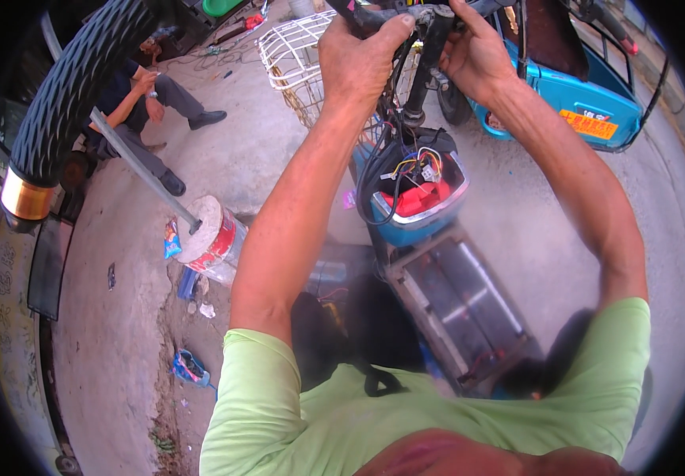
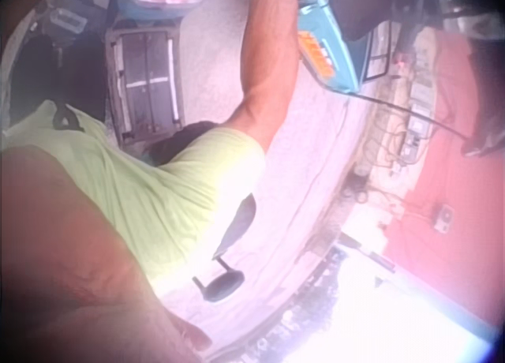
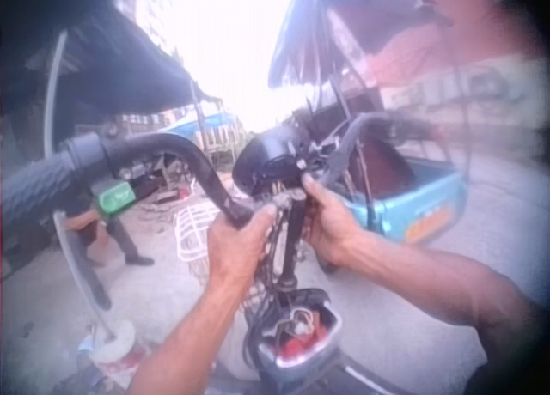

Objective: The person works on the wiring of an electric scooter, stripping wires with a tool and connecting them into a plastic harness.

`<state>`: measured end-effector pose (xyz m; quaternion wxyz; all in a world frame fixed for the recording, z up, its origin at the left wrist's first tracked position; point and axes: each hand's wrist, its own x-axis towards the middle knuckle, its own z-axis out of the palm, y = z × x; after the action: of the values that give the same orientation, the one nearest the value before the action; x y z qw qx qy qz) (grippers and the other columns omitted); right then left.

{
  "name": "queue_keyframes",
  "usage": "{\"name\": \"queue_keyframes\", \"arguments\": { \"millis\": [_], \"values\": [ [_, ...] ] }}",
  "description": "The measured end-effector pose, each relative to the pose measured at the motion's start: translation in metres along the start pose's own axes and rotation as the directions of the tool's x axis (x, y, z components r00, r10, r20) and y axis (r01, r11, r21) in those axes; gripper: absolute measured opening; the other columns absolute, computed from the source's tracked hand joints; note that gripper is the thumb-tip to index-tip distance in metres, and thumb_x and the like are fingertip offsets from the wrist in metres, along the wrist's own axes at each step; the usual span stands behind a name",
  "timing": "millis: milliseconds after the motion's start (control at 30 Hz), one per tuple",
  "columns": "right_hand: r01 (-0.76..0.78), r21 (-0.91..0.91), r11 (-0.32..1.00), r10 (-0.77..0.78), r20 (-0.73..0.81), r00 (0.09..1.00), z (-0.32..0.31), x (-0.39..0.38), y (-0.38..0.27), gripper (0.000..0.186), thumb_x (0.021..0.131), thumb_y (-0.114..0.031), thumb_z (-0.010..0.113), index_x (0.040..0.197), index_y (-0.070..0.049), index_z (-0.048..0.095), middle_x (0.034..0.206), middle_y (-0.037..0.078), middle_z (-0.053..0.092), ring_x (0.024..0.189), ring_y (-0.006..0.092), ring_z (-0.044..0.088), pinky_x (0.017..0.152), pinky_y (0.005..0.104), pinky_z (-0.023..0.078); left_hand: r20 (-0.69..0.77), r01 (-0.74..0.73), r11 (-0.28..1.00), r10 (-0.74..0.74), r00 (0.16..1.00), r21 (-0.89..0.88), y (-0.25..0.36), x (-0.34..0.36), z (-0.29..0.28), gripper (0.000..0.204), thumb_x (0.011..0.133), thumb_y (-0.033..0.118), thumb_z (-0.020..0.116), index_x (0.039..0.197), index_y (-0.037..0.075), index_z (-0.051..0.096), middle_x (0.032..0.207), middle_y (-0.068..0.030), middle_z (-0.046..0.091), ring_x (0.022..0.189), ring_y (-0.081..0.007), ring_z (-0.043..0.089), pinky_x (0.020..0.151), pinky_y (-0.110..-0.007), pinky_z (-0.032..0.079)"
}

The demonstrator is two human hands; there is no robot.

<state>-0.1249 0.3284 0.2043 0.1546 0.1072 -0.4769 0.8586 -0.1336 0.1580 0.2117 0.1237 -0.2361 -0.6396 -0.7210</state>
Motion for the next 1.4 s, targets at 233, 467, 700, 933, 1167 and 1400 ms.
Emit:
{"name": "queue_keyframes", "arguments": {
  "millis": [233, 467, 700, 933, 1167, 1400],
  "values": [
    [-0.066, 0.032, 0.997, 0.061, 0.119, 0.991, -0.015, -0.001, -0.002, 0.039, 0.105, -0.042, 0.058, 0.126, -0.01, 0.064, 0.117, 0.005, 0.07, 0.109, 0.0179, 0.065, 0.099, 0.039, 0.051, 0.064, 0.038, 0.999, -0.036, 0.997, -0.019, -0.009, 0.005, -0.008, 0.022, 0.087, 0.012, 0.076, 0.1, -0.003, 0.067, 0.081, -0.0081, 0.068, 0.061, -0.0183, 0.063, 0.052, -0.033, 0.048],
    [-0.094, -0.079, 0.992, 0.105, 0.154, 0.982, -0.016, 0.001, -0.004, 0.039, 0.103, -0.047, 0.06, 0.124, -0.015, 0.066, 0.116, 0.002, 0.072, 0.104, 0.017, 0.063, 0.097, 0.0392, 0.046, 0.072, -0.509, 0.602, 0.6, 0.797, 0.616, -0.018, -0.033, -0.04, 0.052, 0.081, 0.026, 0.081, 0.122, -0.003, 0.065, 0.107, -0.0178, 0.071, 0.1, -0.0321, 0.066, 0.099, -0.043, 0.048],
    [-0.128, -0.076, 0.989, 0.14, 0.168, 0.976, -0.019, 0.001, -0.002, 0.045, 0.102, -0.049, 0.061, 0.124, -0.011, 0.067, 0.119, 0.005, 0.07, 0.108, 0.0189, 0.06, 0.099, 0.04, 0.044, 0.521, -0.824, 0.228, 0.68, 0.516, 0.518, 0.079, -0.069, -0.036, 0.055, 0.082, 0.015, 0.083, 0.132, 0.005, 0.062, 0.122, -0.0119, 0.068, 0.11, -0.031, 0.066, 0.1, -0.041, 0.05],
    [-0.133, -0.038, 0.99, 0.138, 0.277, 0.951, -0.039, 0.003, -0.007, 0.035, 0.103, -0.035, 0.054, 0.126, -0.011, 0.067, 0.123, 0.005, 0.069, 0.111, 0.0194, 0.061, 0.097, 0.0409, 0.044, 0.654, -0.78, -0.26, 0.718, 0.237, 0.569, 0.106, 0.003, 0.016, 0.042, 0.08, 0.008, 0.075, 0.118, -0.004, 0.062, 0.101, -0.0197, 0.07, 0.083, -0.036, 0.068, 0.07, -0.045, 0.055],
    [-0.117, -0.009, 0.993, 0.112, 0.381, 0.918, -0.05, 0.019, 0.001, 0.03, 0.101, -0.03, 0.054, 0.122, -0.012, 0.067, 0.12, 0.004, 0.07, 0.109, 0.0175, 0.062, 0.088, 0.0358, 0.046, 0.584, -0.619, -0.046, 0.393, 0.71, 0.784, 0.117, 0.007, 0.035, 0.06, 0.075, 0.016, 0.076, 0.131, 0.006, 0.056, 0.117, -0.0248, 0.065, 0.11, -0.043, 0.065, 0.092, -0.051, 0.054],
    [-0.139, -0.021, 0.99, 0.135, 0.415, 0.9, -0.061, 0.022, 0.002, 0.027, 0.101, -0.025, 0.057, 0.123, -0.012, 0.065, 0.118, 0.003, 0.069, 0.109, 0.0158, 0.062, 0.086, 0.0349, 0.047, 0.603, -0.64, -0.048, 0.393, 0.694, 0.767, 0.117, 0.01, 0.036, 0.052, 0.076, 0.019, 0.077, 0.12, 0.001, 0.056, 0.114, -0.0259, 0.065, 0.108, -0.045, 0.064, 0.093, -0.051, 0.052]
  ]
}}
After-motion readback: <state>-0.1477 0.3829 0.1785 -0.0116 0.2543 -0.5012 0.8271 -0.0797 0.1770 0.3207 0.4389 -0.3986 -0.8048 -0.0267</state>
